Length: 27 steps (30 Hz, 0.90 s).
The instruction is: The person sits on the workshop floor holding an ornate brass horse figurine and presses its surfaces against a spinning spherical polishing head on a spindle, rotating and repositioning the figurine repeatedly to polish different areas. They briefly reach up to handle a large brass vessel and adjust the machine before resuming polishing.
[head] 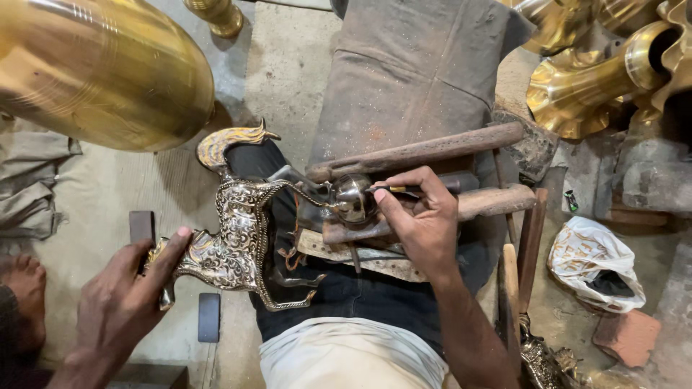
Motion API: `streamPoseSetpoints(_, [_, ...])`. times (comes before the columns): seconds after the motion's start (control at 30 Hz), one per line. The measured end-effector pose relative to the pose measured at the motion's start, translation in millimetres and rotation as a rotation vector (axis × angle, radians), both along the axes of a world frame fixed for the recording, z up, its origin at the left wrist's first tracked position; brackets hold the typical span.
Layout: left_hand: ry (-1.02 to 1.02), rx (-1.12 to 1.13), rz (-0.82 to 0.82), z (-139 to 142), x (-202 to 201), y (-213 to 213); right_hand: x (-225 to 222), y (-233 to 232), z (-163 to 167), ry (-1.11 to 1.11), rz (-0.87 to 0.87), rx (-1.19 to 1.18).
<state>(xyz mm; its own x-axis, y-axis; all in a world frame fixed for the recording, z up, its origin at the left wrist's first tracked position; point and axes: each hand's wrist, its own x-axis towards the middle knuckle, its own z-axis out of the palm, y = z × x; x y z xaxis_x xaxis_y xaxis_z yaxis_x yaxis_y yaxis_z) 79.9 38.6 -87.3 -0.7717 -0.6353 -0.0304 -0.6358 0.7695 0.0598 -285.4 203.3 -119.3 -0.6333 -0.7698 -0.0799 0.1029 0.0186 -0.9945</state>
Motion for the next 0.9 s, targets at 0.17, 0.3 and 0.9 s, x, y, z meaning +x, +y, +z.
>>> streamPoseSetpoints(0.17, [0.114, -0.034, -0.159, 0.7, -0.6, -2.3, -13.5, -7.6, 3.5, 0.065, 0.093, 0.095])
streamPoseSetpoints(0.3, [0.107, -0.087, -0.297, 6.3, -1.0, -1.8, -21.8, -9.3, 3.2, -0.063, 0.132, 0.150])
streamPoseSetpoints(0.9, [0.134, 0.046, -0.110, 11.7, 33.9, 11.6, -8.1, -18.4, 2.2, 0.007, 0.247, 0.084])
